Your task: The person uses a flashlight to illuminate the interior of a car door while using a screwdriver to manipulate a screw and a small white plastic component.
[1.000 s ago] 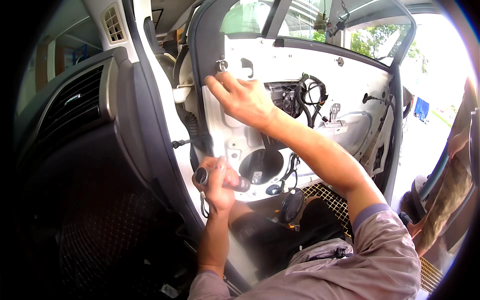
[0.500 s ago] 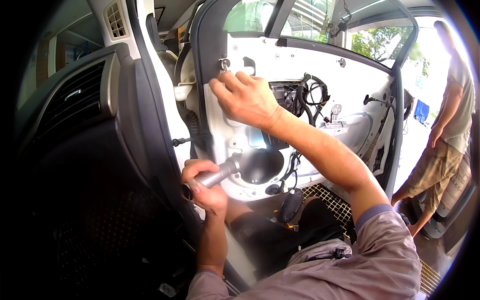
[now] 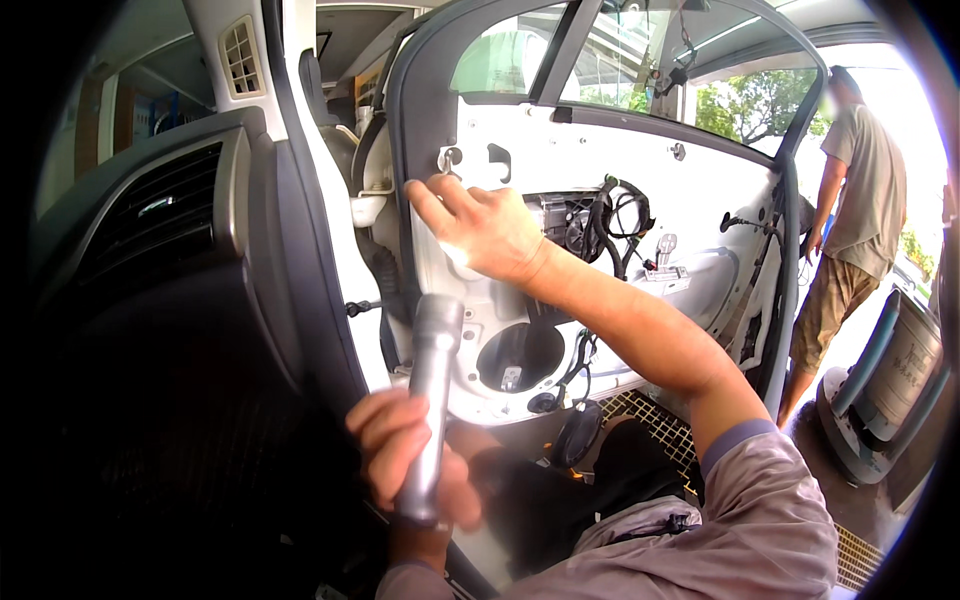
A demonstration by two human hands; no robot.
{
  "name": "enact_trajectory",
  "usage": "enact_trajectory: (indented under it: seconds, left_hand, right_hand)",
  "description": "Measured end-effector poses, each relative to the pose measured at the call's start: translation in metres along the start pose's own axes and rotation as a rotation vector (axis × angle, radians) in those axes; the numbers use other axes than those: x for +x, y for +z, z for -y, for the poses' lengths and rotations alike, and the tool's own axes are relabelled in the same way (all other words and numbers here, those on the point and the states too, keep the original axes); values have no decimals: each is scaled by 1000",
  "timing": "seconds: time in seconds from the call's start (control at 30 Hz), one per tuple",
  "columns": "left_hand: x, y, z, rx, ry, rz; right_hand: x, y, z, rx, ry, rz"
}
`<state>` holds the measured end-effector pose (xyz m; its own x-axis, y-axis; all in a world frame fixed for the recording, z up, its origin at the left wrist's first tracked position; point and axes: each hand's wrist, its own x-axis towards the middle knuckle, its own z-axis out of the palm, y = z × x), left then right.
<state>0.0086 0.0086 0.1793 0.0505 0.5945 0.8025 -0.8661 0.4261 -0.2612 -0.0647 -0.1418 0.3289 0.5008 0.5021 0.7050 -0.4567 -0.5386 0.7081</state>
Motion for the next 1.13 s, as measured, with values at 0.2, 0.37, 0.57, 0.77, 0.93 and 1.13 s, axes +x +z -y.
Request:
enact_trajectory:
  seconds: [0.2,0.37,0.57,0.77,0.93,1.13]
  left_hand:
    - [2,-23,-18,12,-42,-51]
    - [11,-26,-19,45,-58,-19]
    - [0,-12,-12,50,-113,-10]
    - [5,-20,-11,59,-48,29]
    - [9,-18,-18,55,-83,75]
    - [7,-23,-19,24,-120,141]
  right_hand:
    - [-7,6,3,20,39,113]
    - [8,10,-3,12,-59,-104]
    - [-9,8,1,24,51,89]
    - [4,0,-5,-8,-60,7]
    - [-11,-1,-3,-4,39,155]
    - [-6,-1,-5,25,-21,59]
